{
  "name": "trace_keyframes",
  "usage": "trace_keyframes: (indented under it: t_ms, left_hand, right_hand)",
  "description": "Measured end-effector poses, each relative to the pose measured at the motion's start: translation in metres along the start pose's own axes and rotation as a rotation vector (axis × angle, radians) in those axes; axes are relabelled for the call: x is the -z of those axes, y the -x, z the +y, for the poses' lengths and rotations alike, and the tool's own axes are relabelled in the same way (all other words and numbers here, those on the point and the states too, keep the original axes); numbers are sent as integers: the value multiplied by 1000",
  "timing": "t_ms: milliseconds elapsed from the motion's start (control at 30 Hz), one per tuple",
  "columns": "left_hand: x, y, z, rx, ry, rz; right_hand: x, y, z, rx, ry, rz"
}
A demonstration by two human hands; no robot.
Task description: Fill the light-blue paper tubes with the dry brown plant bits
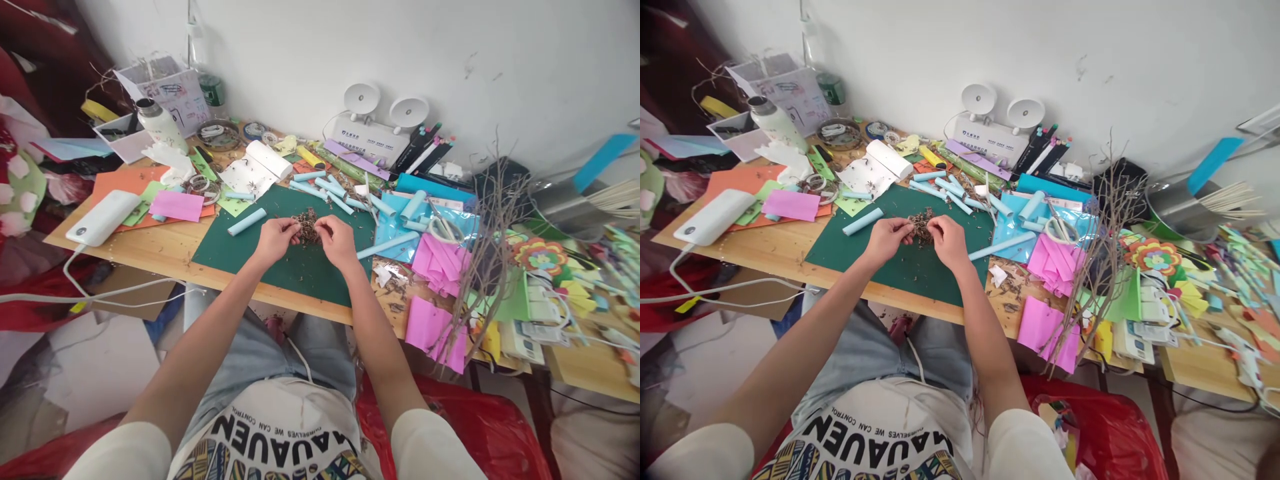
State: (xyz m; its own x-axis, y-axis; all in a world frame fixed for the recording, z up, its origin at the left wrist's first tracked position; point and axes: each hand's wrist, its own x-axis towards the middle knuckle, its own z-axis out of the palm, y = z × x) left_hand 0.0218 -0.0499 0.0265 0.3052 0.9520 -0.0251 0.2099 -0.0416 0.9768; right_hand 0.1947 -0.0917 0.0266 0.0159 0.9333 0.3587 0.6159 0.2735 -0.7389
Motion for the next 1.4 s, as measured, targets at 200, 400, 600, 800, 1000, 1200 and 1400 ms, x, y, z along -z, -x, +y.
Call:
trace_keyframes:
  t_ms: [200,400,600,800,1000,1200,1400]
  left_hand:
    - [3,10,-7,85,11,-63]
    - [-2,4,-2,163,130,-188]
    - [5,-2,2,190,157,-296]
    - [4,14,12,-23,-231,-163]
    - [6,24,1,1,-157,-56]
    - [-4,28,-19,105,210,12]
    - [-18,32,-19,119,293,68]
  right_hand:
    - [12,2,2,-118,-103,-336]
    - [8,0,-3,19,-207,-195]
    - [2,1,-3,84,-50,-86]
    - [2,5,-10,96,70,-101]
    - [7,4,-10,-118,-154,-209]
    - [10,5,-4,-175,-169,-327]
    - [6,5,-6,-161,-347,-294]
